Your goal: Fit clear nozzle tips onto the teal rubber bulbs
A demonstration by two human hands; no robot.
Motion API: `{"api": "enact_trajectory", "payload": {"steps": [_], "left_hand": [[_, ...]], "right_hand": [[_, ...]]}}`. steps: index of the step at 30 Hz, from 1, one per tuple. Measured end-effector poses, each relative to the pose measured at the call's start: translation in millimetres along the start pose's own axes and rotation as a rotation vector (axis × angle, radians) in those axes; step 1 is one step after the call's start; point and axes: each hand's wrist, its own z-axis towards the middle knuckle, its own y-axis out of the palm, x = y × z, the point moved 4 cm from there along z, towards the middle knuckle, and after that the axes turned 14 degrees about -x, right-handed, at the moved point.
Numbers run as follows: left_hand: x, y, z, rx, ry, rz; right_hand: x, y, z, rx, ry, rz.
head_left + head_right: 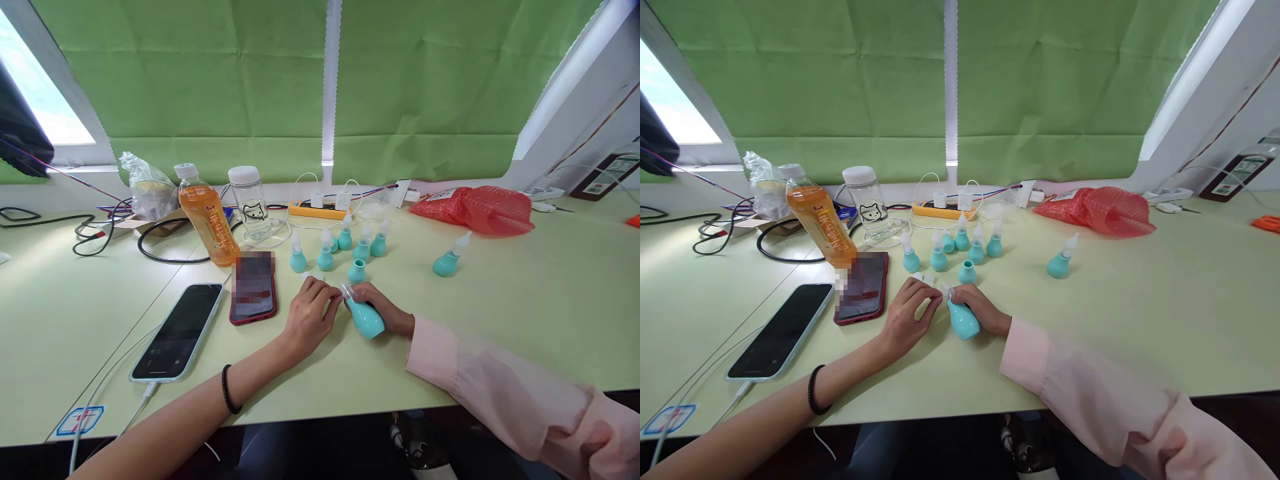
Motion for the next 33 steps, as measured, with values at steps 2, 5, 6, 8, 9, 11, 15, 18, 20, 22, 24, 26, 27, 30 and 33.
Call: {"api": "enact_trajectory", "payload": {"steps": [2,5,6,8,9,11,15,18,20,22,24,26,27,30,33], "left_hand": [[-0.7,2.6,-0.6,-0.068,-0.053,0.020],[-3.9,6.6,-1.8,-0.188,-0.167,0.008],[-5.4,7.5,-2.1,-0.219,-0.206,-0.009],[-8.4,8.1,-2.3,-0.249,-0.270,-0.068],[-9.4,7.7,-2.3,-0.243,-0.288,-0.109],[-9.7,5.7,-2.0,-0.194,-0.282,-0.210],[-5.9,1.1,-2.1,-0.051,-0.193,-0.413],[-7.0,2.5,-1.4,-0.015,-0.185,-0.569],[-11.4,6.2,-0.3,-0.027,-0.232,-0.725],[-16.0,10.1,0.8,-0.055,-0.295,-0.866],[-18.7,12.3,1.4,-0.087,-0.336,-0.935],[-18.7,11.5,1.1,-0.101,-0.332,-0.908],[-17.6,10.0,0.8,-0.096,-0.307,-0.851],[-10.0,2.8,-1.2,-0.020,-0.149,-0.546],[-2.0,-2.9,-3.8,0.104,0.011,-0.280]], "right_hand": [[0.3,0.3,0.4,-0.005,0.009,0.002],[-0.2,1.4,0.6,-0.021,0.024,0.013],[-0.6,1.9,0.6,-0.029,0.029,0.017],[-1.3,3.0,0.4,-0.050,0.044,0.030],[-1.4,3.3,0.3,-0.060,0.051,0.039],[-1.0,2.9,0.3,-0.066,0.057,0.062],[2.2,-0.9,0.3,-0.041,0.051,0.114],[4.2,-2.0,0.2,-0.049,0.065,0.147],[4.3,-1.6,0.0,-0.071,0.079,0.164],[4.3,-1.3,-0.1,-0.088,0.089,0.179],[4.7,-1.6,0.0,-0.094,0.093,0.190],[5.4,-1.8,0.4,-0.099,0.087,0.194],[5.6,-1.8,0.6,-0.101,0.082,0.193],[4.7,-1.0,0.8,-0.106,0.062,0.182],[2.2,0.3,0.4,-0.099,0.047,0.167]]}}
